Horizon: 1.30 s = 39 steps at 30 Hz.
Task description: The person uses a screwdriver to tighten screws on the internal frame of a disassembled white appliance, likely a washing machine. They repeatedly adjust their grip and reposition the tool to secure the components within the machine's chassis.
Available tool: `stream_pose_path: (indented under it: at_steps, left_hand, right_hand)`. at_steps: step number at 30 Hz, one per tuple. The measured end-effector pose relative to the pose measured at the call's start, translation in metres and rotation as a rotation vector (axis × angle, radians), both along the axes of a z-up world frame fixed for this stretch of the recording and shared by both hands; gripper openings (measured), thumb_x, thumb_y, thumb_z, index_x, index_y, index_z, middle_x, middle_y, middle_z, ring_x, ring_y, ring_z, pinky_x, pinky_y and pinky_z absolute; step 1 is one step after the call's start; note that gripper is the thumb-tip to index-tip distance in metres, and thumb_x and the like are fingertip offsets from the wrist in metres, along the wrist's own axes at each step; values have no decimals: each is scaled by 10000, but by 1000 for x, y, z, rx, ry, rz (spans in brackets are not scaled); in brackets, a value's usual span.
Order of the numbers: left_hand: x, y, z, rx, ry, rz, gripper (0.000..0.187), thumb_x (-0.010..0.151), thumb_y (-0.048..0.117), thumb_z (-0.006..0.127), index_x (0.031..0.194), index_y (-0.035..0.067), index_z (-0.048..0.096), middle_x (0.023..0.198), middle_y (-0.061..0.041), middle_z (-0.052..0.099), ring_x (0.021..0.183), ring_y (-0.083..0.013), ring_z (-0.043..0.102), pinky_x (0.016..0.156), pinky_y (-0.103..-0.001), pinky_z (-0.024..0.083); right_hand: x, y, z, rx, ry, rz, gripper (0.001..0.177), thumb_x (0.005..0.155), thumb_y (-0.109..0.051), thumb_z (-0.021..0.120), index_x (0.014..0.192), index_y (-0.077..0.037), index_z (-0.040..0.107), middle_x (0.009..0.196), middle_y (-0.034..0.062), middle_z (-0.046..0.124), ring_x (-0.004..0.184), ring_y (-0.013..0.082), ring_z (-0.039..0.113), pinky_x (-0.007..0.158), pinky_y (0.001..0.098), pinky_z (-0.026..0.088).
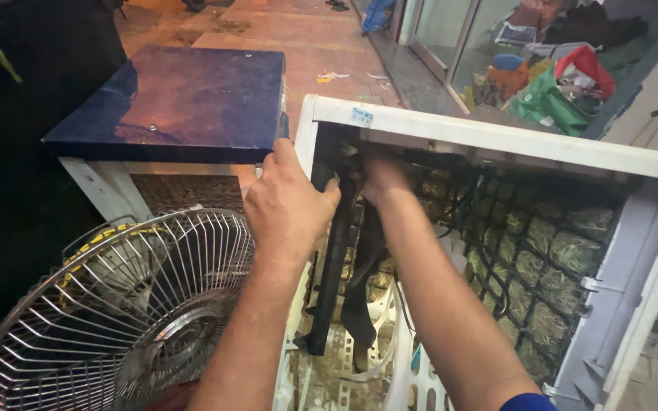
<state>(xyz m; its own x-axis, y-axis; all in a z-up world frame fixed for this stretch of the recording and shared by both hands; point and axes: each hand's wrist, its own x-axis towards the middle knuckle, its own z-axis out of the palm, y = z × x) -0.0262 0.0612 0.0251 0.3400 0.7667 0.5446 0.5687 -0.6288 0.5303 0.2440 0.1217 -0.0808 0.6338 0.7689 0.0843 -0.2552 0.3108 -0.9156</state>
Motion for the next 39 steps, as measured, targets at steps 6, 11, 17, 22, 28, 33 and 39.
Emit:
stream_pose_path:
  at_steps: [6,11,17,22,28,33,39]
  left_hand:
    - [-2,-4,4,-14,-4,3,690,729,407,854,1179,28,495,1096,-210,653,950,-450,678,828,-539,536]
    - [-5,-5,9,-58,21,-2,692,739,420,850,1180,25,492,1108,-216,648,976,-440,678,853,-527,541]
    - [-4,-8,9,-49,3,-4,706,725,415,854,1191,22,497,1118,-213,656,977,-439,678,844,-526,543]
    - [-10,-7,7,-71,-34,-14,690,727,425,855,1170,27,507,1119,-208,659,974,-429,685,841,-516,555]
    - [-7,-2,-2,-11,-59,-40,721,714,407,867,1191,15,494,1103,-227,655,958,-436,681,814,-521,550]
    - [-11,-8,-14,56,-40,-66,843,767,395,846,1381,7,419,1184,-246,598,1019,-417,659,857,-500,547]
    - [-8,-27,-31,493,247,26,930,634,396,819,1452,161,442,1604,-249,252,1388,-464,340,1050,-614,383]
  right_hand:
    - [20,7,-4,-32,90,70,209,1036,-269,543,1143,-107,620,941,76,710,611,197,654,439,301,453]
    - [12,0,3,48,120,135,102,1005,-138,611,1094,-94,590,839,56,631,577,166,580,429,291,376]
    - [-34,-17,10,46,7,-235,160,970,-207,670,1058,-105,584,724,36,569,507,141,504,406,292,370]
    - [-69,-27,9,306,-279,-305,198,955,-173,733,1019,-41,599,697,25,548,469,117,450,387,289,348]
    - [-52,-35,28,-9,-144,-75,182,934,-221,649,1015,-61,619,744,8,636,532,98,522,420,279,394]
    - [-49,-48,41,-167,-421,-109,285,951,-339,677,964,-55,669,739,9,627,575,103,573,497,276,460]
    - [-34,-44,43,-180,-444,81,350,1035,-401,543,875,-100,622,654,25,536,502,125,478,458,310,370]
